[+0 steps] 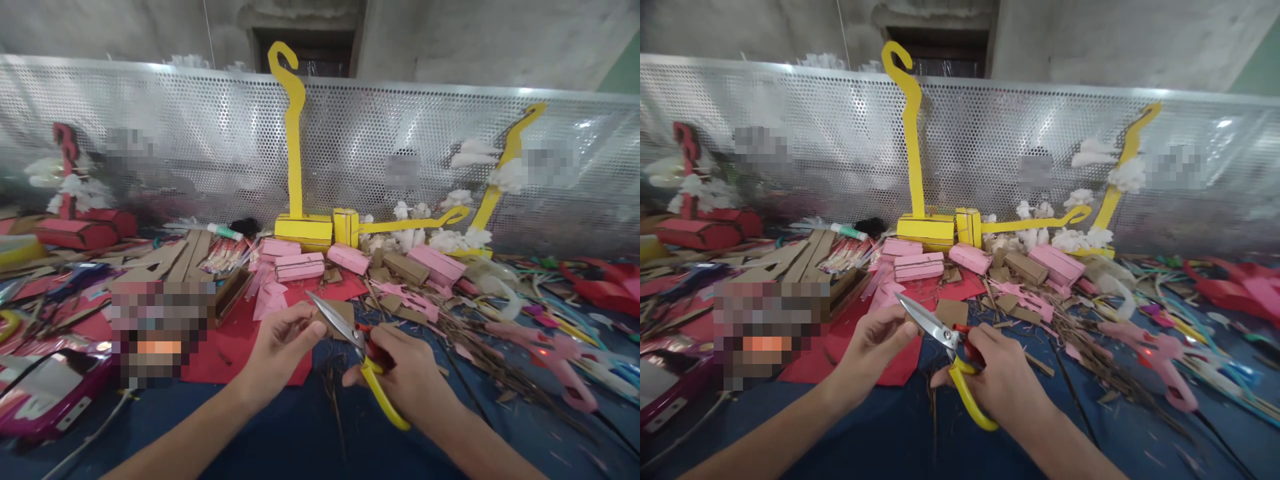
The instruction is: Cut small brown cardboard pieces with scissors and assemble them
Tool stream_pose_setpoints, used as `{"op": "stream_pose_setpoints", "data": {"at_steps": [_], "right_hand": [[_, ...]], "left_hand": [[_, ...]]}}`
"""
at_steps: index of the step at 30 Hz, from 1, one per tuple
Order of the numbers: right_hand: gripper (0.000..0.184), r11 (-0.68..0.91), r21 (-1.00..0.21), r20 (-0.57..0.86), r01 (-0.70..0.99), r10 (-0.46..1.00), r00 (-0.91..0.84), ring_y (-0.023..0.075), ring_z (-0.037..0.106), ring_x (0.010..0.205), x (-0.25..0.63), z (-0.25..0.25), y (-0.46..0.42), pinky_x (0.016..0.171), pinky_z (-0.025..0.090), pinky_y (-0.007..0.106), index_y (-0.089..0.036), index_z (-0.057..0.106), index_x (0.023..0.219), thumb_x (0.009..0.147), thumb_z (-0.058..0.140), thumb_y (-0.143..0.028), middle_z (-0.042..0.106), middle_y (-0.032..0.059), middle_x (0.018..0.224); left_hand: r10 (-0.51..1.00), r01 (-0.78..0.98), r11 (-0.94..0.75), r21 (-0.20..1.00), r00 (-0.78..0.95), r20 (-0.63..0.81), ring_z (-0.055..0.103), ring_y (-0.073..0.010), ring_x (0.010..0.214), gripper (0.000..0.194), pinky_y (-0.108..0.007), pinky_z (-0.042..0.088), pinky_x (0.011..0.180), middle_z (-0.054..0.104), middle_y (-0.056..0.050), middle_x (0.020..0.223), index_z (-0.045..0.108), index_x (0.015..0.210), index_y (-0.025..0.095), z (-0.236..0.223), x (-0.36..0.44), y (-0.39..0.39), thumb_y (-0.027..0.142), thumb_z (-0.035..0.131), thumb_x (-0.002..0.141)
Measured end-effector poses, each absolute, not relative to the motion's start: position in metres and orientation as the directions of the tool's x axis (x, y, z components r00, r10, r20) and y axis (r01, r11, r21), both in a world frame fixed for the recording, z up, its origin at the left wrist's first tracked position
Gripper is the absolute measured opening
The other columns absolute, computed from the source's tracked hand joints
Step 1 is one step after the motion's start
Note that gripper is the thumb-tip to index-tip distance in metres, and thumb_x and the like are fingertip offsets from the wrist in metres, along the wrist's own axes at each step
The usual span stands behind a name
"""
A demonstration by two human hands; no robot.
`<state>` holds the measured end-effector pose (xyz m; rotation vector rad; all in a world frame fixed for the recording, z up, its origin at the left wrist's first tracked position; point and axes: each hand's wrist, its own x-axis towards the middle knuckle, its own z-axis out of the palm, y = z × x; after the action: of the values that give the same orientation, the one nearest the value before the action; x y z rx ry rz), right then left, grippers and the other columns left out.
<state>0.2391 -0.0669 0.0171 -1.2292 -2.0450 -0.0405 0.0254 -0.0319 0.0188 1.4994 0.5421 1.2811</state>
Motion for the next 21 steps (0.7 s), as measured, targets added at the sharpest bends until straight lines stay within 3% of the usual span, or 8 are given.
{"op": "stream_pose_setpoints", "data": {"at_steps": [7, 13, 21], "right_hand": [[0.044, 0.421, -0.536, 0.481, 0.732, 0.865, -0.145, 0.0146, 0.047, 0.057, 0.247, 0.012, -0.055, 0.050, 0.035, 0.026, -0.023, 0.050, 0.072, 0.088, 0.065, -0.061, 0.051, -0.0025, 0.066], [0.036, 0.306, -0.897, 0.288, 0.318, 0.952, -0.102, 0.0172, 0.060, 0.072, 0.237, 0.004, -0.058, 0.063, 0.051, 0.028, -0.021, 0.061, 0.097, 0.086, 0.070, -0.054, 0.064, 0.0025, 0.085], [0.028, 0.256, -0.965, 0.250, 0.052, 0.964, -0.090, 0.0133, 0.053, 0.066, 0.210, 0.009, -0.068, 0.067, 0.052, 0.026, -0.021, 0.061, 0.084, 0.074, 0.084, -0.036, 0.057, -0.0029, 0.075]], "left_hand": [[0.916, -0.332, -0.268, 0.905, 0.202, 0.346, 0.063, -0.0137, 0.074, 0.022, -0.025, 0.054, 0.080, 0.066, -0.001, 0.071, 0.074, 0.074, 0.017, 0.024, 0.027, -0.032, 0.034, 0.078, 0.086], [0.932, -0.286, -0.236, 0.929, 0.202, 0.300, 0.067, -0.0176, 0.084, 0.019, -0.028, 0.055, 0.083, 0.073, -0.004, 0.081, 0.077, 0.085, 0.016, 0.018, 0.033, -0.035, 0.035, 0.079, 0.085], [0.947, -0.320, -0.125, 0.939, 0.245, 0.209, 0.069, -0.0221, 0.096, 0.026, -0.032, 0.054, 0.090, 0.077, -0.009, 0.101, 0.077, 0.095, 0.015, 0.007, 0.045, -0.045, 0.038, 0.079, 0.085]]}}
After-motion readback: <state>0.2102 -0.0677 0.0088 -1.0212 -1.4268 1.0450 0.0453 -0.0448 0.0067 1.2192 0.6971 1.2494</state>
